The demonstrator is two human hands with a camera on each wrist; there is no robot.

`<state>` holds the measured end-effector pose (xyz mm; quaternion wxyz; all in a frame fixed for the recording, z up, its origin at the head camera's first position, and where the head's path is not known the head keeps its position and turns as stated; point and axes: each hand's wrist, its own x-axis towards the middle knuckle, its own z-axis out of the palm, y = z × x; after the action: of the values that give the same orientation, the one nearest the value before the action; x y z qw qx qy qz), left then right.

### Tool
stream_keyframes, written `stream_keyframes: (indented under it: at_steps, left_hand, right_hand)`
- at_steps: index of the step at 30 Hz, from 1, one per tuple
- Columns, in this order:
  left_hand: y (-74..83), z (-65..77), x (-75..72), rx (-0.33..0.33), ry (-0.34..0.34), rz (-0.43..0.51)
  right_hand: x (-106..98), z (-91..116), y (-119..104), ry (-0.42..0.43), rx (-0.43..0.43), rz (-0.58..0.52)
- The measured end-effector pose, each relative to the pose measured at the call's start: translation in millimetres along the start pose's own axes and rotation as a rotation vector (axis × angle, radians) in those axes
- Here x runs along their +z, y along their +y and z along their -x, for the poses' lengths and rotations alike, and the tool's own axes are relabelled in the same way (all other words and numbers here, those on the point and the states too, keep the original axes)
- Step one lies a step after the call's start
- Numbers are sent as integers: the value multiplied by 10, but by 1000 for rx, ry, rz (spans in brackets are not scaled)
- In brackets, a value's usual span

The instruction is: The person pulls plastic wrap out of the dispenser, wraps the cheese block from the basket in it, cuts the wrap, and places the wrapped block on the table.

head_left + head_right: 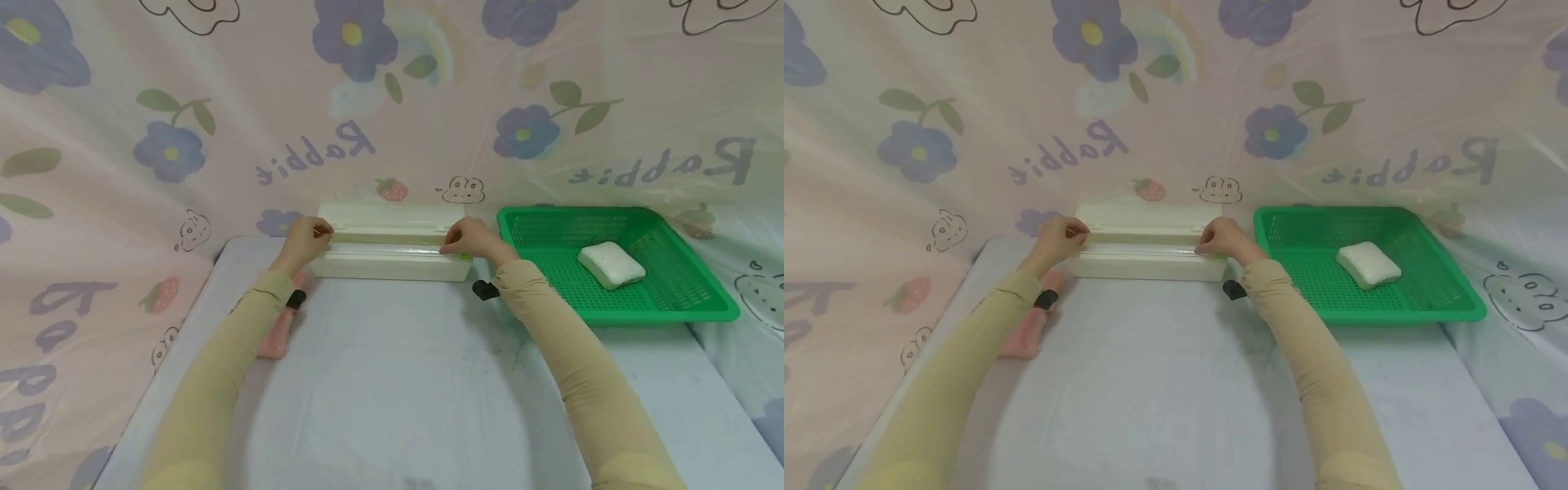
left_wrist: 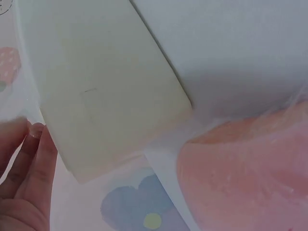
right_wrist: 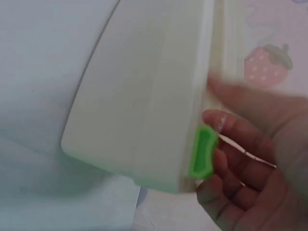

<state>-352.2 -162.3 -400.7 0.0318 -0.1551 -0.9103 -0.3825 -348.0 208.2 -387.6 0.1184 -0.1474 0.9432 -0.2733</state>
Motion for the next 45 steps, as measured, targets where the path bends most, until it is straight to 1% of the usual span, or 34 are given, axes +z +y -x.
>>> stream_keyframes:
  at_steps: [3,5,8,12,16,20,24,27,29,31,34,36,40,45]
  left_hand:
    - [-2,1,-7,5,-7,-7]
    - [4,1,-6,3,-12,-21]
    - [18,8,-7,-15,-6,-59]
    - [41,23,-24,-28,-3,-77]
    - [60,30,-59,-53,-4,-41]
    - [86,32,-116,-76,-10,9]
    - [81,18,-176,-54,-43,28]
    - [40,26,-230,-51,-69,75]
    - [7,40,-269,-61,-80,129]
    - [-10,62,-299,-66,-78,209]
    - [-18,88,-329,-67,-58,287]
    - [-14,99,-339,-67,-37,317]
    - [15,119,-358,-57,4,291]
    - [59,153,-400,-17,30,243]
  right_hand:
    - [14,-8,-4,4,-13,34]
    - [20,-1,-15,23,-23,53]
    - [30,-2,-17,43,-35,54]
    - [17,11,-27,73,-44,46]
    - [-29,33,-54,91,-58,41]
    - [-77,66,-63,71,-60,11]
    - [-108,110,-50,51,-55,-32]
    - [-122,136,-46,50,-64,-74]
    - [-130,152,-49,52,-76,-111]
    - [-144,176,-61,56,-78,-146]
    - [-165,211,-80,59,-88,-174]
    - [-178,224,-94,71,-89,-179]
    - [-193,255,-114,112,-120,-159]
    - [-202,309,-150,174,-160,-143]
